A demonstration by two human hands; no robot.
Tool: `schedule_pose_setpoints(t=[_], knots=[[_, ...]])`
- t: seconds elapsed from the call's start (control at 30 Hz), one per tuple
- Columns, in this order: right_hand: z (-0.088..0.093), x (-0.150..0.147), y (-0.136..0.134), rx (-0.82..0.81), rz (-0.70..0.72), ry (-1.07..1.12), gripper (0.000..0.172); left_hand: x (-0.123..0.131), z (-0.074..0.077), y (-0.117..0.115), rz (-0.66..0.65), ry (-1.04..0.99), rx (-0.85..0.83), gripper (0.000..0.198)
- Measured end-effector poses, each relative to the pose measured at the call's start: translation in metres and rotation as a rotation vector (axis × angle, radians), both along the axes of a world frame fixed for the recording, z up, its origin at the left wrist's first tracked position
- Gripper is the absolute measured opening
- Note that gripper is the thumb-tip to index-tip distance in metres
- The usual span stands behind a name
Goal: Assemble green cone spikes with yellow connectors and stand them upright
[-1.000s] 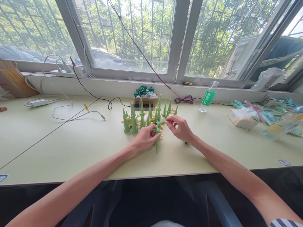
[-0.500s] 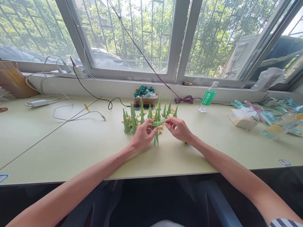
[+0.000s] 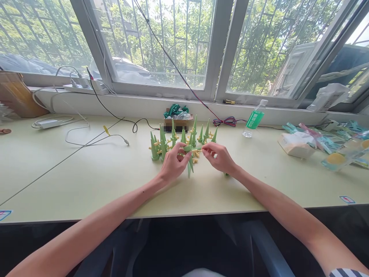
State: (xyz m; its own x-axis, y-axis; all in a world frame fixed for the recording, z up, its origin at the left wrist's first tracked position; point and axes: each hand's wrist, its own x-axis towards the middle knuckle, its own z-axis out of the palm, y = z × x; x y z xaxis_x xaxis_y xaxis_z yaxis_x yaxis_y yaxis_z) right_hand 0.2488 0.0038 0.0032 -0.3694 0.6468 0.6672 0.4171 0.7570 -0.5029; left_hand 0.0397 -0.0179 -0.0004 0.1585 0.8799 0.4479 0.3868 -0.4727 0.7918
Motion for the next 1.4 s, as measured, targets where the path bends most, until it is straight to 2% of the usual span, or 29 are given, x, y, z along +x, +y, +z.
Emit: schedule_pose_setpoints(t=[0.7,1.4], knots=[[-0.0040,-0.0008,0.0002,-0.042,0.079,-0.011,0.017,-0.0004,-0.0040,0.0015,-0.097,-0.016,0.020,0.025],[-0.0023,-0.0044,-0.0066,0.010,0.075,0.006,0.016,-0.0010,-0.0044,0.0023,-0.114,-0.005,-0.009,0.038]])
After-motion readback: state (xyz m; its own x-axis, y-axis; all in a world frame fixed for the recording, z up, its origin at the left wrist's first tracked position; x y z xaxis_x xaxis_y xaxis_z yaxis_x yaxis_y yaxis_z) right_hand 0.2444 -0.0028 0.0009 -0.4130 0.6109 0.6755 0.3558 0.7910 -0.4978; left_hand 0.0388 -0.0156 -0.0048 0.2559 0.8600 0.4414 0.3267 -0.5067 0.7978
